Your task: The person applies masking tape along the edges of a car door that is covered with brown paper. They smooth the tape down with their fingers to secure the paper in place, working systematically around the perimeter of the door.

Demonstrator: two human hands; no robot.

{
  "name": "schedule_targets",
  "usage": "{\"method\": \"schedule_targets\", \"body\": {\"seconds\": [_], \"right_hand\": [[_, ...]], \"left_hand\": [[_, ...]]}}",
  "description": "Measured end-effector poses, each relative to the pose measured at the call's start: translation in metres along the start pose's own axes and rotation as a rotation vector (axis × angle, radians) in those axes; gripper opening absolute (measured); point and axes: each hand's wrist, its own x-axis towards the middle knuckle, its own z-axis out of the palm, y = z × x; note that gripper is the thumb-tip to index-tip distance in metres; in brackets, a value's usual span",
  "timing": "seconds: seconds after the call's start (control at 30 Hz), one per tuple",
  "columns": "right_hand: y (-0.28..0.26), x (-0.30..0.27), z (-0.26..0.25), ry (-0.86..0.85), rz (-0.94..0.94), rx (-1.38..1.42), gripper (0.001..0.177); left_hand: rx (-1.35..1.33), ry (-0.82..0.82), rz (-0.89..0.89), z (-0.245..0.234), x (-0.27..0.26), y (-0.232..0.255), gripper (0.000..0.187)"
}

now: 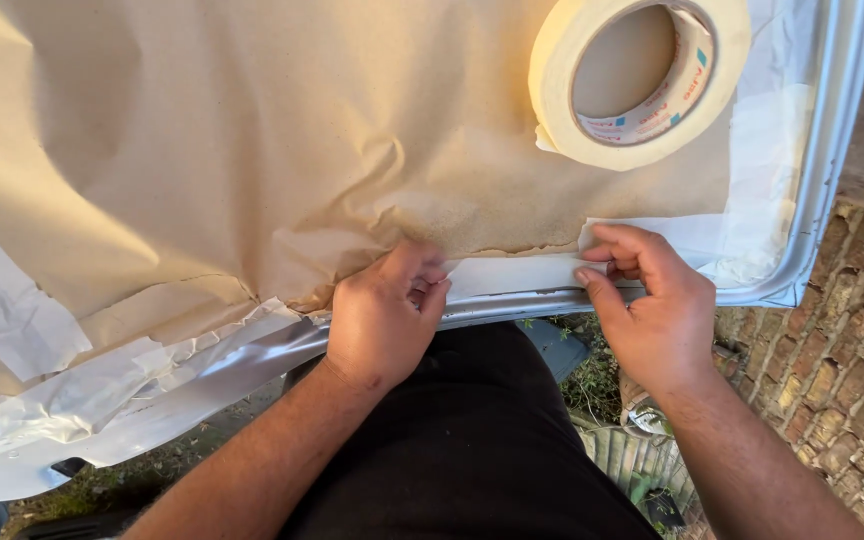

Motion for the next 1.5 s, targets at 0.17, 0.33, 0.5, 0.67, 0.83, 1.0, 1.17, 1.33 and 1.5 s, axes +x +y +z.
{"method": "schedule_targets", "body": {"seconds": [0.17,0.33,0.5,0.67,0.83,1.0,1.17,1.33,1.5], "right_hand": [[0.007,-0.002,0.005,0.027,-0.091,-0.068,0.039],[0.018,-0.006,0.005,0.041,-0.144,-0.047,0.039],[0.016,-0.006,0.007,0.047,-0.183,-0.079,0.039],[0.012,-0.004,0.012,0.034,-0.217,-0.082,0.039],[0.002,0.000,0.021,-0.002,-0.293,-0.069,0.045],[-0.005,0.000,0.029,-0.064,-0.285,-0.078,0.048],[-0.009,-0.001,0.035,-0.067,-0.252,-0.134,0.049],[-0.004,-0.005,0.027,-0.076,-0.042,-0.026,0.054],[-0.010,-0.004,0.026,-0.075,0.031,-0.025,0.057]], "left_hand": [[0.241,0.071,0.255,0.006,0.000,-0.009,0.014],[0.363,0.152,0.453,0.004,-0.001,-0.023,0.012],[0.324,0.102,0.385,0.000,0.005,-0.012,0.012],[0.362,0.035,0.368,-0.006,0.004,-0.009,0.010],[0.428,-0.115,0.199,-0.014,-0.001,-0.016,0.013],[0.526,-0.228,0.082,-0.027,-0.005,-0.020,0.018],[0.615,-0.214,0.090,-0.029,-0.009,-0.022,0.013],[0.388,-0.235,-0.089,-0.028,-0.008,-0.017,0.030],[0.251,-0.201,-0.152,-0.030,-0.007,-0.012,0.035]]}}
